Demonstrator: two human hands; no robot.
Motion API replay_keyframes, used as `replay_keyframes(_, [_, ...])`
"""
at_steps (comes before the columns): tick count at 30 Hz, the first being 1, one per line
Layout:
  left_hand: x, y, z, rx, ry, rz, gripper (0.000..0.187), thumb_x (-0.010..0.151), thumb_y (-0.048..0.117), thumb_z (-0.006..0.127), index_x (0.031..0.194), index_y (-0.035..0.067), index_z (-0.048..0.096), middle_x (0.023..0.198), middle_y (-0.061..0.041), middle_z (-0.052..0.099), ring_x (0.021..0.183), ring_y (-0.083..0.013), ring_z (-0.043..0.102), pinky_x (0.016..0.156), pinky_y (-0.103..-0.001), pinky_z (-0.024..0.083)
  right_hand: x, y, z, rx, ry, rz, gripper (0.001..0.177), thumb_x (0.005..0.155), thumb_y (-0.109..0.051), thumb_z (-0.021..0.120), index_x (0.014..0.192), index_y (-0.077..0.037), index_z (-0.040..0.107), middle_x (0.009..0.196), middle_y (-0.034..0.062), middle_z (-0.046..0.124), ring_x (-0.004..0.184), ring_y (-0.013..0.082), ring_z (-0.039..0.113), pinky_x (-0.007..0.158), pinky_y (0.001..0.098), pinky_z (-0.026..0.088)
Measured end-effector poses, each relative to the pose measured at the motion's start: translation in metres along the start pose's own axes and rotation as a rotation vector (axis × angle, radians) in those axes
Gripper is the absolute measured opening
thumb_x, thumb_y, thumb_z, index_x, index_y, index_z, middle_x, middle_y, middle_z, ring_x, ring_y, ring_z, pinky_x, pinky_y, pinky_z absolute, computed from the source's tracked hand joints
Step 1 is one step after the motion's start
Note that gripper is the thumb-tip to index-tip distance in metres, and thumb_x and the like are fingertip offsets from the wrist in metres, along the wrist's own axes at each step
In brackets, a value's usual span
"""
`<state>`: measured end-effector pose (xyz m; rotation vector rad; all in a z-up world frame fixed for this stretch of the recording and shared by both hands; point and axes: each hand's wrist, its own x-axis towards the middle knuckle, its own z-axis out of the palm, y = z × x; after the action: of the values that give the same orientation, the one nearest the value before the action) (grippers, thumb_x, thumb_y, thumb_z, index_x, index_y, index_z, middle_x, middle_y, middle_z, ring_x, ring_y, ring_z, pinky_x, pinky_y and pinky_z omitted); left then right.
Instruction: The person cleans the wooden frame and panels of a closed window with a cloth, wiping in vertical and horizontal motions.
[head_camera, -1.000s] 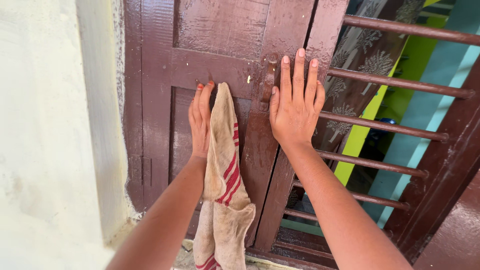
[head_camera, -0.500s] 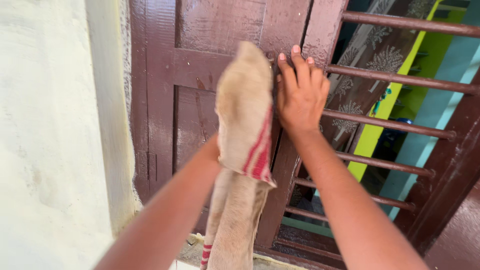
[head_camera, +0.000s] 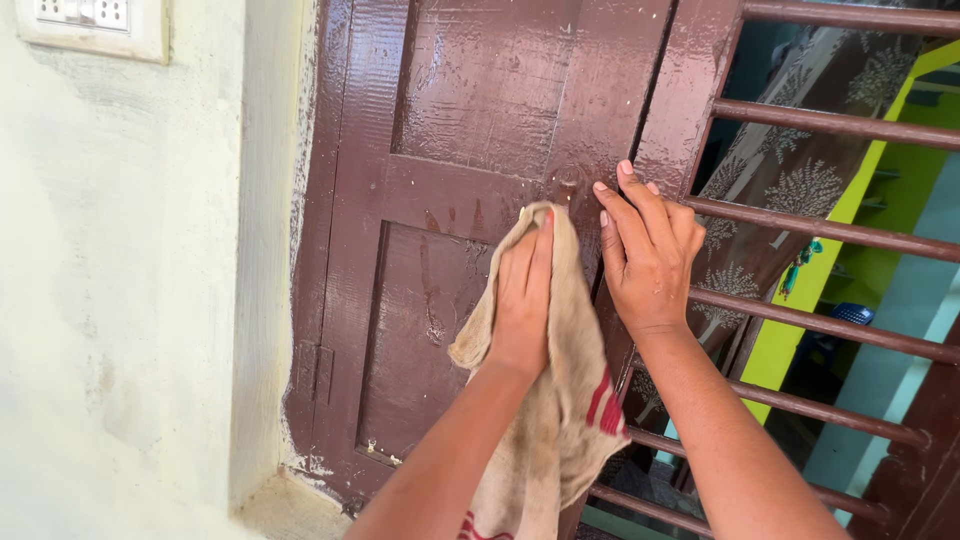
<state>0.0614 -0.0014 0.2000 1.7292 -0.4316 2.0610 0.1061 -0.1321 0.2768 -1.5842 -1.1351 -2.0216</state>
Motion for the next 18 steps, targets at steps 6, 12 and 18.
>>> replay_keyframes(6, [-0.01, -0.048, -0.004, 0.306, -0.259, 0.169, 0.07, 0.091, -0.005, 0.053, 0.158, 0.0, 0.032, 0.156, -0.016, 0.044, 0.144, -0.0309, 0.043, 0.122, -0.047, 0.035, -0.002, 0.0, 0.002, -0.047, -0.026, 0.001, 0.032, 0.106, -0.014, 0.067, 0.137, -0.017, 0.069, 0.154, 0.001, 0.058, 0.124, 0.0258, 0.056, 0.101, 0.0399, 0.037])
replay_keyframes(12, [0.033, -0.085, -0.001, 0.656, -0.276, 0.316, 0.071, 0.09, -0.003, 0.052, 0.159, 0.007, 0.04, 0.163, -0.006, 0.042, 0.151, -0.0226, 0.042, 0.129, -0.041, 0.031, -0.003, 0.001, 0.004, -0.161, -0.04, -0.047, 0.038, 0.104, -0.012, 0.067, 0.142, -0.017, 0.066, 0.158, 0.0019, 0.054, 0.129, 0.0269, 0.055, 0.106, 0.0414, 0.036])
replay_keyframes(18, [0.053, -0.086, -0.019, 0.292, -0.325, 0.347, 0.056, 0.098, 0.007, 0.056, 0.153, 0.003, 0.045, 0.162, -0.012, 0.044, 0.151, -0.0312, 0.043, 0.13, -0.047, 0.028, -0.006, 0.001, 0.004, -0.149, -0.052, -0.045, 0.038, 0.102, -0.011, 0.066, 0.14, -0.017, 0.067, 0.159, 0.0026, 0.053, 0.129, 0.0274, 0.054, 0.107, 0.0422, 0.036])
